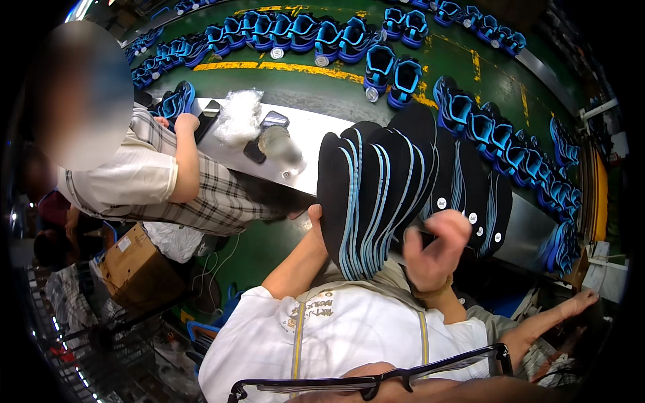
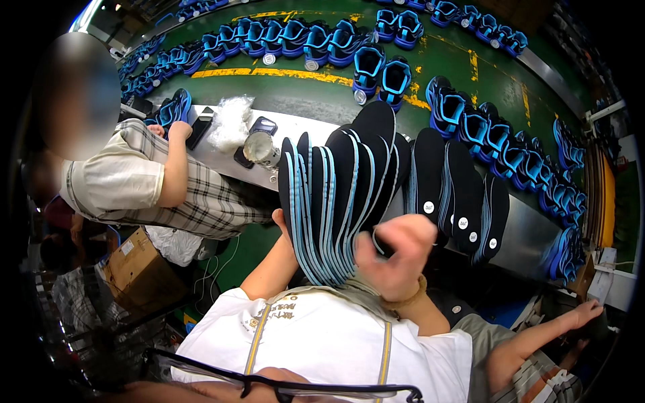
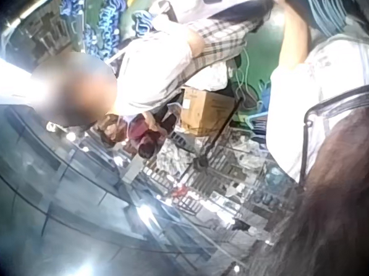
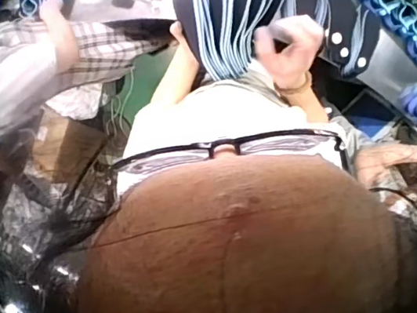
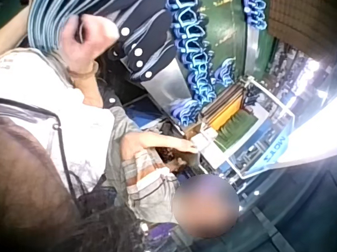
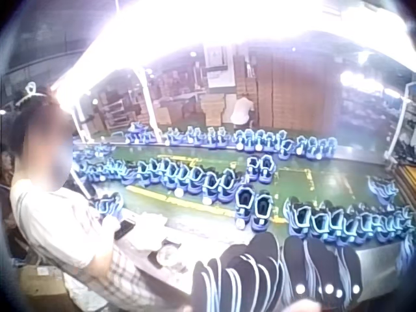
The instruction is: The person collects stacks of black and blue insoles from a work table, moves them to a storage rack, and organizes them by size on the shelves.
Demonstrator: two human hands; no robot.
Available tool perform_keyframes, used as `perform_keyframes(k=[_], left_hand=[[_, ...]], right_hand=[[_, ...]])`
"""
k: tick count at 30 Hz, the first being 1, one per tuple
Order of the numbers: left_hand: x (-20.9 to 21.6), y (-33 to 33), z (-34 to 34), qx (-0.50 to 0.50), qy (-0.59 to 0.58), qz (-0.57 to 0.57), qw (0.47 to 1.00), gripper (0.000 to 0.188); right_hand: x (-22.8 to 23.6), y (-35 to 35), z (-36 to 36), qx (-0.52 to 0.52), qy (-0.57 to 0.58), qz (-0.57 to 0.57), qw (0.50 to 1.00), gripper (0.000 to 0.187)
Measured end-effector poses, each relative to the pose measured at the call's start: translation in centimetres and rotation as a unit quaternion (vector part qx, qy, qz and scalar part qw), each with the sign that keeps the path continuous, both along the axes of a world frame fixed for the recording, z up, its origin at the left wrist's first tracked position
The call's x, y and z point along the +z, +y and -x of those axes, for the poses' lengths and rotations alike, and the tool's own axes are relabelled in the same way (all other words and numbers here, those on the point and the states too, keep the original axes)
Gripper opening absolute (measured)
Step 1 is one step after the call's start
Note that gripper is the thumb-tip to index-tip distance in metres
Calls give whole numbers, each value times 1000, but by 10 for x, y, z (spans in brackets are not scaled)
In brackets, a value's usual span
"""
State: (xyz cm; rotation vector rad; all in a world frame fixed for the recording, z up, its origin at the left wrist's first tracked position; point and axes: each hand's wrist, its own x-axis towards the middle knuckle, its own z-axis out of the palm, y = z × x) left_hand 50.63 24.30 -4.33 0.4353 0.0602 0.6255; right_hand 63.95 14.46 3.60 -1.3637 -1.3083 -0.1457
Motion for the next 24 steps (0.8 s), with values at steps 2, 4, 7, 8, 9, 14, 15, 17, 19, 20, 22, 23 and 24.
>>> perform_keyframes(k=[2,4,7,8,9,14,15,17,19,20,22,23,24], left_hand=[[-2,1,0,7,-17,-15,1000,87],[-8,3,-1,9,-25,-31,999,87],[-1,3,-4,12,-72,-39,997,84],[-1,3,-4,15,-74,-39,996,84],[-2,2,-3,19,-74,-39,996,84],[-8,2,-1,53,-37,-54,996,84],[-3,3,-2,54,-32,-65,996,84],[-1,3,-1,55,-28,-77,995,85],[-2,3,0,51,-21,-72,996,85],[-1,3,0,51,-21,-73,996,85],[1,3,-1,39,-22,-78,996,85],[3,2,-1,56,19,-79,995,86],[-1,2,0,56,19,-80,995,86]], right_hand=[[26,11,11,77,-82,42,993,33],[27,19,23,81,-91,60,991,39],[34,24,31,48,-97,90,990,40],[34,25,33,50,-99,89,990,40],[34,26,35,37,-107,87,990,40],[34,28,37,21,-122,74,990,38],[34,28,37,23,-123,75,989,37],[35,28,37,24,-124,74,989,36],[35,27,38,27,-125,71,989,34],[35,26,38,27,-125,70,989,34],[33,26,38,34,-128,67,989,33],[33,26,38,32,-129,66,989,33],[34,26,38,29,-122,74,989,31]])
